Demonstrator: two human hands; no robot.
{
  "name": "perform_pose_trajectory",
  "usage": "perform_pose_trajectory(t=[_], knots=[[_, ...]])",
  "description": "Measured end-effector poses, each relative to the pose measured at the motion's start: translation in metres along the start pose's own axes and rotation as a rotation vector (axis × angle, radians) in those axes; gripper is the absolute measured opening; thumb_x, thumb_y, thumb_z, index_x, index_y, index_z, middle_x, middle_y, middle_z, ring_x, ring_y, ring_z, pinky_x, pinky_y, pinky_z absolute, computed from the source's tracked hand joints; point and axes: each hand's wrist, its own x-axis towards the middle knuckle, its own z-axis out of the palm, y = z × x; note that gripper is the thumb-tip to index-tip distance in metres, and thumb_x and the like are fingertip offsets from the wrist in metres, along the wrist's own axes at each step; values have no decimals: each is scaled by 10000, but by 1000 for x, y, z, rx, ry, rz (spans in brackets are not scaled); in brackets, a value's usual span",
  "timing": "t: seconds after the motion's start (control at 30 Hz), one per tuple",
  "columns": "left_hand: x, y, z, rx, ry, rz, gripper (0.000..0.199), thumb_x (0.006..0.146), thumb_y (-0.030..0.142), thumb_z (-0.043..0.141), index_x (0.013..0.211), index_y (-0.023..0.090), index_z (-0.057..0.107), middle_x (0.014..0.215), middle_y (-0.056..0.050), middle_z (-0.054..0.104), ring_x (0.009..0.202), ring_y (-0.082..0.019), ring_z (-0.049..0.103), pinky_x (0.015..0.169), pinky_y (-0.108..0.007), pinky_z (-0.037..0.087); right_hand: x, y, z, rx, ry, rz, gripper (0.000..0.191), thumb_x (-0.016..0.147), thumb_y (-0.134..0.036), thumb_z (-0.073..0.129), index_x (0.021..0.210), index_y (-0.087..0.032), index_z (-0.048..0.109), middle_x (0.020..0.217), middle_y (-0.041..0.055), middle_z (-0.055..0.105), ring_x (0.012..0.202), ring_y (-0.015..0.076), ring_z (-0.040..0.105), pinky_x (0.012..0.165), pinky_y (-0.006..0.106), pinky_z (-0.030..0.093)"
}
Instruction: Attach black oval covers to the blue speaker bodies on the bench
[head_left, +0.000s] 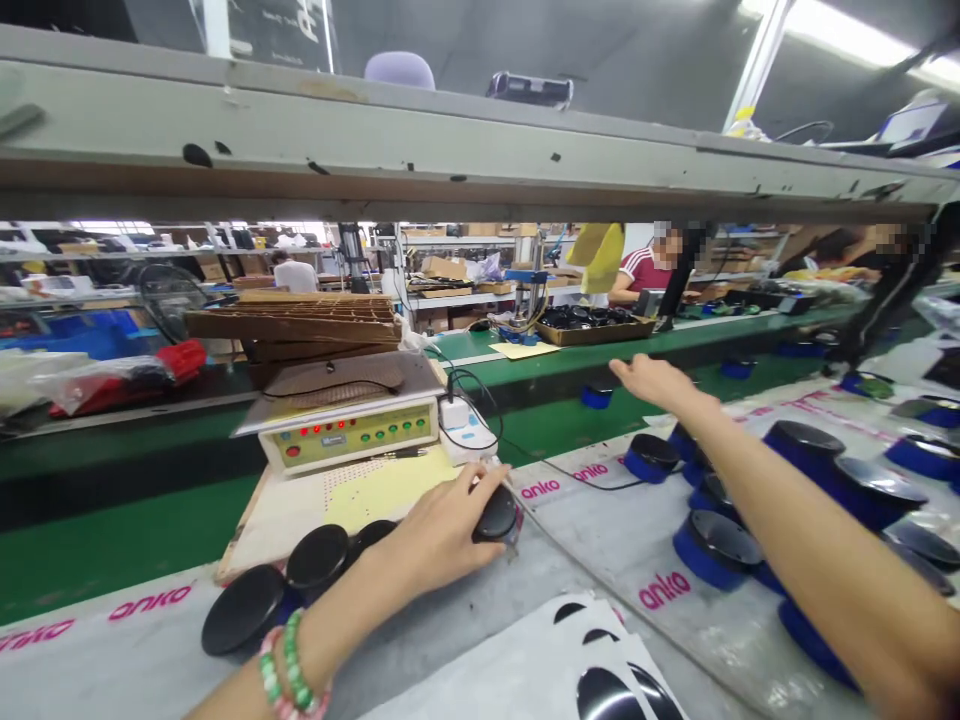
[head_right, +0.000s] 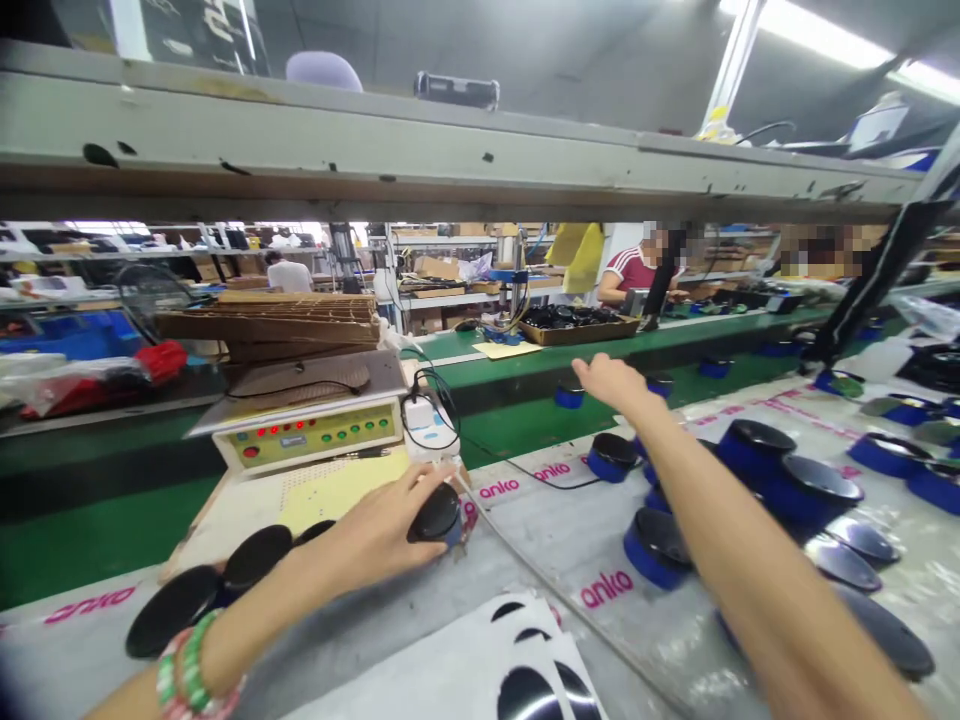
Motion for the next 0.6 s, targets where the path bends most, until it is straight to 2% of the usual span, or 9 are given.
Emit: perform_pose_trajectory(t=[0.1, 0.17, 0.23, 0.3, 0.4, 0.47, 0.53, 0.6], knots=[[-2, -1, 7, 27, -44, -52, 645, 749, 208, 637, 1365, 264, 453, 1336, -140, 484, 1118, -378, 551, 944, -543, 446, 33, 4, 37, -21, -57, 146, 325, 919, -341, 577, 1179, -146, 561, 1178, 95, 580, 993, 217, 600, 838, 421, 510], [-13, -3, 4, 21, -54, -91, 725, 743, 253, 675, 1411, 277, 392, 1438, -142, 402, 1258, -393, 447, 1024, -547, 392, 43, 6, 57, -15, -97, 205, 320, 916, -330, 583, 1179, -150, 561, 1177, 91, 580, 991, 216, 601, 832, 420, 515], [-28, -4, -2, -19, -49, -141, 810, 735, 294, 698, 1446, 315, 310, 1516, -107, 298, 1367, -371, 304, 1095, -537, 312, 49, 7, 72, 3, -127, 227, 309, 916, -323, 585, 1172, -152, 565, 1169, 88, 584, 985, 214, 604, 826, 415, 518], [-43, -1, -8, -73, -52, -193, 778, 746, 292, 684, 1434, 344, 326, 1531, -73, 272, 1389, -349, 265, 1117, -533, 280, 53, 4, 77, 33, -146, 204, 284, 918, -312, 583, 1156, -157, 574, 1159, 88, 587, 974, 206, 605, 819, 396, 520], [-55, 9, -16, -152, 3, -223, 586, 804, 305, 631, 1360, 343, 452, 1477, -62, 365, 1347, -319, 346, 1117, -516, 293, 59, -13, 65, 116, -174, 77, 244, 919, -309, 579, 1109, -155, 584, 1089, 71, 601, 899, 180, 611, 764, 359, 526], [-52, 17, -22, -287, 120, -209, 422, 873, 356, 564, 1291, 332, 521, 1411, -53, 436, 1295, -278, 414, 1111, -478, 319, 57, -33, 46, 211, -204, -65, 231, 915, -346, 575, 1020, -141, 592, 953, 32, 605, 770, 148, 598, 668, 307, 513], [-44, 28, -28, -561, 249, -227, 361, 912, 420, 511, 1258, 321, 537, 1369, -50, 464, 1243, -248, 467, 1077, -432, 376, 42, -58, 23, 341, -249, -231, 297, 887, -439, 578, 871, -143, 565, 754, -18, 543, 594, 104, 514, 534, 241, 440], [-34, 40, -34, -963, 356, -265, 421, 922, 472, 480, 1313, 317, 472, 1386, -63, 443, 1212, -246, 501, 1015, -407, 444, 11, -83, 1, 487, -316, -395, 431, 801, -599, 588, 758, -189, 463, 600, -61, 403, 469, 76, 361, 430, 218, 318]])
